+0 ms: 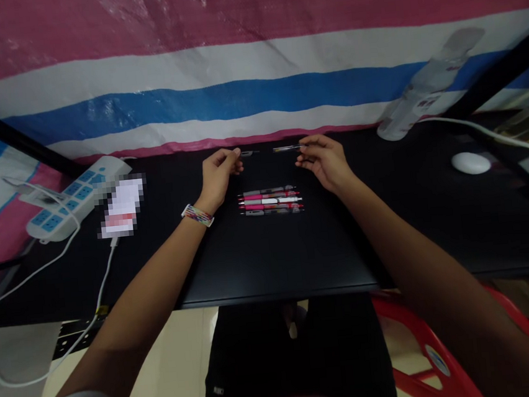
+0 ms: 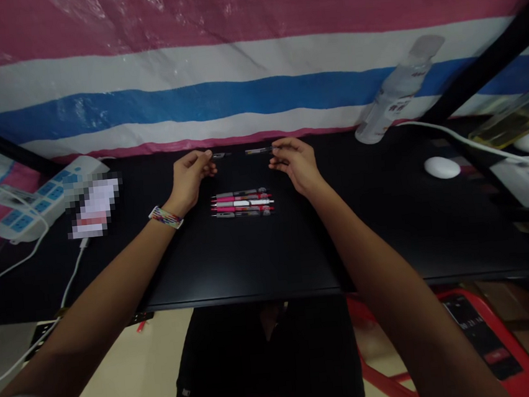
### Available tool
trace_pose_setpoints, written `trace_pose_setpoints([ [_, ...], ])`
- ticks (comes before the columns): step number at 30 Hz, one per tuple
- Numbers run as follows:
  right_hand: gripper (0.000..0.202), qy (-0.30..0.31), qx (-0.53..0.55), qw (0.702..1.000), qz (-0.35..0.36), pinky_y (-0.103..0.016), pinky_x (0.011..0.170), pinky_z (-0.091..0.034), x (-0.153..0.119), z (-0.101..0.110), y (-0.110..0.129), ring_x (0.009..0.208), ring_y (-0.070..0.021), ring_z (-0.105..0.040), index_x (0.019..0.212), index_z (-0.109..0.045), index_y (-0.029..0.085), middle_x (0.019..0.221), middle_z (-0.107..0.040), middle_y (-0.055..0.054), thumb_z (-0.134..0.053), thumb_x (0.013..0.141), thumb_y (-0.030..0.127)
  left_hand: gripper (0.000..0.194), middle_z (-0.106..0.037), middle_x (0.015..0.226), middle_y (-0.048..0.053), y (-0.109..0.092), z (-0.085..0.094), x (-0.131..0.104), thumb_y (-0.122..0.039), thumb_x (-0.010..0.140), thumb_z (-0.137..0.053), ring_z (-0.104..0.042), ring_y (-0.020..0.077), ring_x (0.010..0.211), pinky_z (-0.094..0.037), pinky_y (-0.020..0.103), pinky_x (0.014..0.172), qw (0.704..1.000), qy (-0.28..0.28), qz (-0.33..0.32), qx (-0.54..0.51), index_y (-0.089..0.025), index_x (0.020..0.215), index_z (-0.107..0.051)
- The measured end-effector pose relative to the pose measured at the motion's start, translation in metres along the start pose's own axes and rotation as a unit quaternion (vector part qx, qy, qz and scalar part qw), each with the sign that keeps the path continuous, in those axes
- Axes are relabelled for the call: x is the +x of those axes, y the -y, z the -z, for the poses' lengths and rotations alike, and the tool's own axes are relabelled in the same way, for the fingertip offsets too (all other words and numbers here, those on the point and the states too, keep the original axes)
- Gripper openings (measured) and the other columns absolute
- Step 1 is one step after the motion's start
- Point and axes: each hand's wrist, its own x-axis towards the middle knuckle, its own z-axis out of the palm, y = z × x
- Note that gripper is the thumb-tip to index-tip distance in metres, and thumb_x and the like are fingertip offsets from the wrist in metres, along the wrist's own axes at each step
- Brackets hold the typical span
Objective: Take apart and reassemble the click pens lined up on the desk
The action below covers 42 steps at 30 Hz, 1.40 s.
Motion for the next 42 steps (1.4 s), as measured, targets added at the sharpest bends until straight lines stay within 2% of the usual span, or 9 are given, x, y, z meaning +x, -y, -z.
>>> trace_pose_setpoints([
  [8, 0.014, -0.036, 0.028, 0.998, -0.033, -0.036, 0.086, -0.069, 0.0027, 0.0003, 0.0019, 0.079, -0.0171, -0.071, 0.091, -0.077, 0.026, 0.086, -0.074, -0.001, -0.079, 0.08, 0.017, 0.049, -0.069, 0.073, 0.002, 0.0025, 0.0008, 0.0026, -0.059, 0.104, -0.08, -0.062, 0.0093, 0.06, -0.055, 0.023, 0.059, 1.0, -0.01, -0.015, 0.022, -0.022, 0.075, -0.066],
  [15, 0.013, -0.031, 0.049, 0.998, -0.035, -0.031, 0.078, -0.067, 0.0031, -0.0013, 0.0018, 0.074, -0.0147, -0.07, 0.091, -0.075, 0.024, 0.081, -0.071, 0.001, -0.077, 0.08, 0.017, 0.067, -0.056, 0.052, -0.001, 0.0014, 0.0023, 0.0008, -0.064, 0.108, -0.074, -0.051, 0.0076, 0.048, -0.038, 0.024, 0.051, 0.998, -0.022, -0.026, 0.053, -0.021, 0.058, -0.061],
  [18, 0.016, -0.032, 0.058, 0.998, -0.023, -0.03, 0.077, -0.066, 0.0037, -0.0012, 0.0006, 0.072, -0.0138, -0.07, 0.091, -0.074, 0.024, 0.078, -0.068, 0.002, -0.077, 0.079, 0.014, 0.069, -0.055, 0.05, 0.0, 0.0005, 0.002, 0.0006, -0.062, 0.108, -0.075, -0.049, 0.0073, 0.047, -0.036, 0.024, 0.05, 0.998, -0.03, -0.024, 0.049, -0.021, 0.054, -0.06],
  [23, 0.018, -0.045, 0.063, 0.997, -0.012, -0.03, 0.076, -0.065, 0.0047, -0.001, -0.001, 0.072, -0.0133, -0.068, 0.09, -0.073, 0.025, 0.077, -0.066, 0.004, -0.076, 0.076, 0.013, 0.05, -0.06, 0.059, -0.002, -0.0005, 0.0006, 0.0018, -0.049, 0.1, -0.087, -0.056, 0.0077, 0.052, -0.045, 0.021, 0.053, 1.0, -0.02, -0.013, -0.014, -0.02, 0.064, -0.066],
  [29, 0.017, -0.043, 0.051, 0.998, -0.012, -0.032, 0.079, -0.066, 0.0063, 0.0012, -0.0026, 0.073, -0.0146, -0.069, 0.092, -0.071, 0.026, 0.081, -0.071, 0.002, -0.078, 0.078, 0.019, 0.009, -0.076, 0.083, 0.002, 0.0004, 0.0037, 0.0017, -0.02, 0.089, -0.086, -0.074, 0.0123, 0.07, -0.056, 0.022, 0.06, 0.999, -0.018, 0.003, -0.04, -0.021, 0.092, -0.079],
  [33, 0.016, -0.045, 0.062, 0.997, -0.015, -0.03, 0.077, -0.066, 0.006, 0.0013, -0.0019, 0.072, -0.0141, -0.069, 0.091, -0.073, 0.025, 0.08, -0.071, 0.002, -0.079, 0.078, 0.018, 0.018, -0.078, 0.089, 0.002, 0.002, 0.0059, 0.0013, -0.015, 0.085, -0.083, -0.079, 0.0141, 0.079, -0.059, 0.021, 0.065, 0.999, -0.004, -0.017, -0.036, -0.022, 0.102, -0.08],
  [42, 0.012, -0.046, 0.065, 0.997, -0.007, -0.028, 0.072, -0.066, 0.006, 0.0014, -0.0016, 0.069, -0.0125, -0.07, 0.089, -0.075, 0.023, 0.077, -0.07, 0.002, -0.08, 0.08, 0.016, 0.019, -0.081, 0.091, 0.003, 0.0028, 0.0059, 0.0011, -0.015, 0.085, -0.083, -0.081, 0.014, 0.082, -0.058, 0.02, 0.065, 0.999, -0.008, -0.024, -0.035, -0.023, 0.102, -0.083],
])
